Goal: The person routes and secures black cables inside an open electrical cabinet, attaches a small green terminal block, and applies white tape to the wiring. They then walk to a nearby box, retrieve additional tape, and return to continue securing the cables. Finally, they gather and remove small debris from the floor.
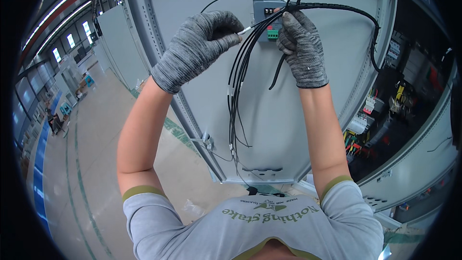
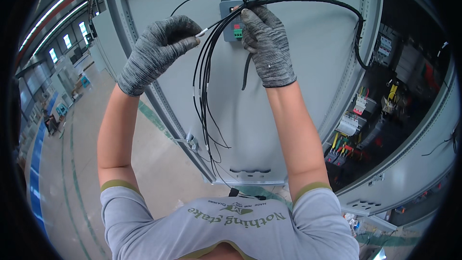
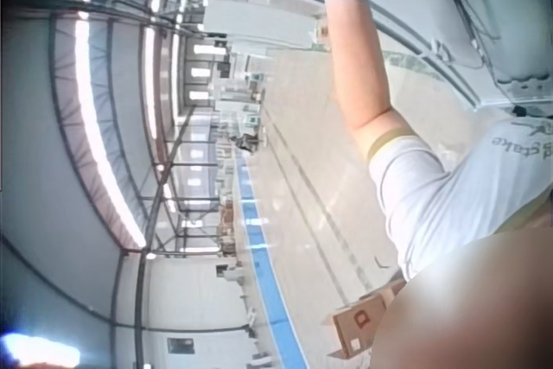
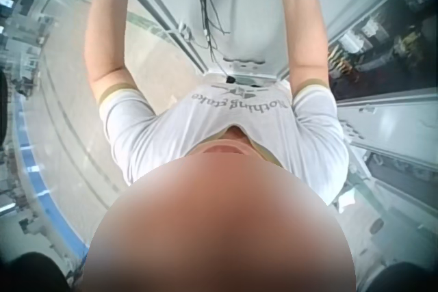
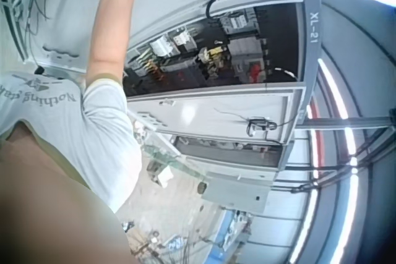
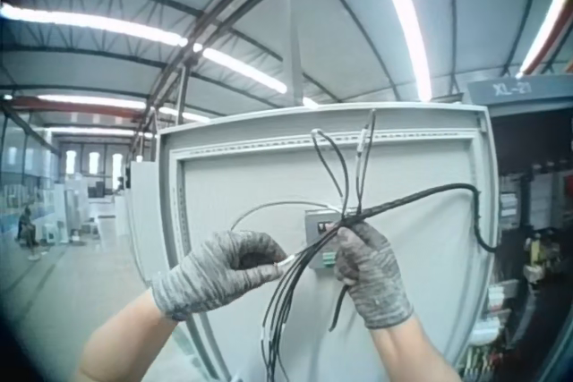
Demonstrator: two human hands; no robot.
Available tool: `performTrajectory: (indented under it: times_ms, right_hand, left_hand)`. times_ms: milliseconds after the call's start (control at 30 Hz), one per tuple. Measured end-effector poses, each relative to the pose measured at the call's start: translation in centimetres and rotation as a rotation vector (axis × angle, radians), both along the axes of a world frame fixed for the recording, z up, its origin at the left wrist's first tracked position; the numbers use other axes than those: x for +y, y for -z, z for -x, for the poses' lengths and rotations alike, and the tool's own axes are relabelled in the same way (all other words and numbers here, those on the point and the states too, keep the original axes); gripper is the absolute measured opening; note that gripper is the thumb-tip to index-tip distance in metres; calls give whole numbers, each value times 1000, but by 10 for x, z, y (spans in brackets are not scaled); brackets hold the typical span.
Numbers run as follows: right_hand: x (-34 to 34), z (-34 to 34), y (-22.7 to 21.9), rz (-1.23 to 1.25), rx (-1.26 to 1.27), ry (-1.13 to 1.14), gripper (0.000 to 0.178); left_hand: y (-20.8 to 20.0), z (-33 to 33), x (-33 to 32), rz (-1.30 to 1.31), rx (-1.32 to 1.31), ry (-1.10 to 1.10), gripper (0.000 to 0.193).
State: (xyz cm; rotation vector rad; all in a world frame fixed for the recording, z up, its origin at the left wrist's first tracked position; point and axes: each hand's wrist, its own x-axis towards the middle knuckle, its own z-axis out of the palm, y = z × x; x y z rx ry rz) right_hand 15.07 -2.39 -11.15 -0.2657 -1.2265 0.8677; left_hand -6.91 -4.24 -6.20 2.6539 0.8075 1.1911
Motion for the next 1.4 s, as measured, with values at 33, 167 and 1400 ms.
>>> performTrajectory:
  times_ms: [33, 167, 1400]
  right_hand:
    - [0, 1, 0, 9, -3, 4, 17]
    - [1, 0, 2, 23, -19, -1, 17]
    - [6, 6, -2, -10, -2, -61, 23]
  left_hand:
    - [1, 1, 0, -108, 4, -52, 18]
    - [2, 0, -2, -304, 33, -128, 17]
    - [43, 6, 15, -228, -563, 198, 16]
